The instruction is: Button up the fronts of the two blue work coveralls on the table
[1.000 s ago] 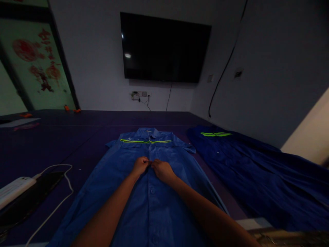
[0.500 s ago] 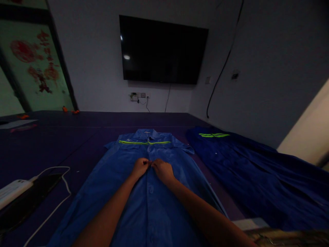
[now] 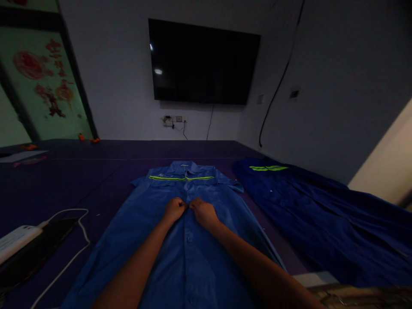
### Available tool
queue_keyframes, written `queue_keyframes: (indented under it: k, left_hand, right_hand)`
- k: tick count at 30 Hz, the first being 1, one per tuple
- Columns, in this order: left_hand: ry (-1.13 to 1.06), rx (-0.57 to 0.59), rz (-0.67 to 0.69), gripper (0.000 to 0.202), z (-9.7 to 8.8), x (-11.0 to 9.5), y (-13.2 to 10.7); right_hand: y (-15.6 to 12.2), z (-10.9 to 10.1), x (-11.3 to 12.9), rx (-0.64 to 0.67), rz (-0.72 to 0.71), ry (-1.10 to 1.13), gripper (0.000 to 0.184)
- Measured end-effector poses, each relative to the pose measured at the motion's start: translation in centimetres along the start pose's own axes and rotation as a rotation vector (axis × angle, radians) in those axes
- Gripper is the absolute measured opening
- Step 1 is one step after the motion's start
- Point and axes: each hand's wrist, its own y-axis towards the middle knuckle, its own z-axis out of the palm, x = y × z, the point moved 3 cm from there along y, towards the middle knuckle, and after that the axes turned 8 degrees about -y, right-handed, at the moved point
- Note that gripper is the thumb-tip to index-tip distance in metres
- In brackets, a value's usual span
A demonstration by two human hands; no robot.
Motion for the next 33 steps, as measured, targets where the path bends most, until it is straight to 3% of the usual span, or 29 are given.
queue_keyframes:
  k: [7,15,23,33]
  left_hand:
    - [-0.008,-0.006,-0.023,0.018,0.2,0.3,-0.4]
    - [-0.043,-0.011,0.068,0.017,0.4,-0.2,-0.8]
    - [-0.111,0.014,0.049,0.017,0.3,-0.2,-0.5]
    - [0.026,0.001,0.006,0.028,-0.2,-0.7,-0.7]
  right_hand:
    - [0.1,0.2,0.3,0.016,-0.059,-0.036,0.029]
    - [0.1,0.0,0.2,0.021,-0.037,-0.006,0.029]
    - [-0.2,-0.6,0.1,-0.029,0.056,-0.003,0.029]
    - [-0.2,-1.0,-0.2,0.013,0.088,0.083,0.028]
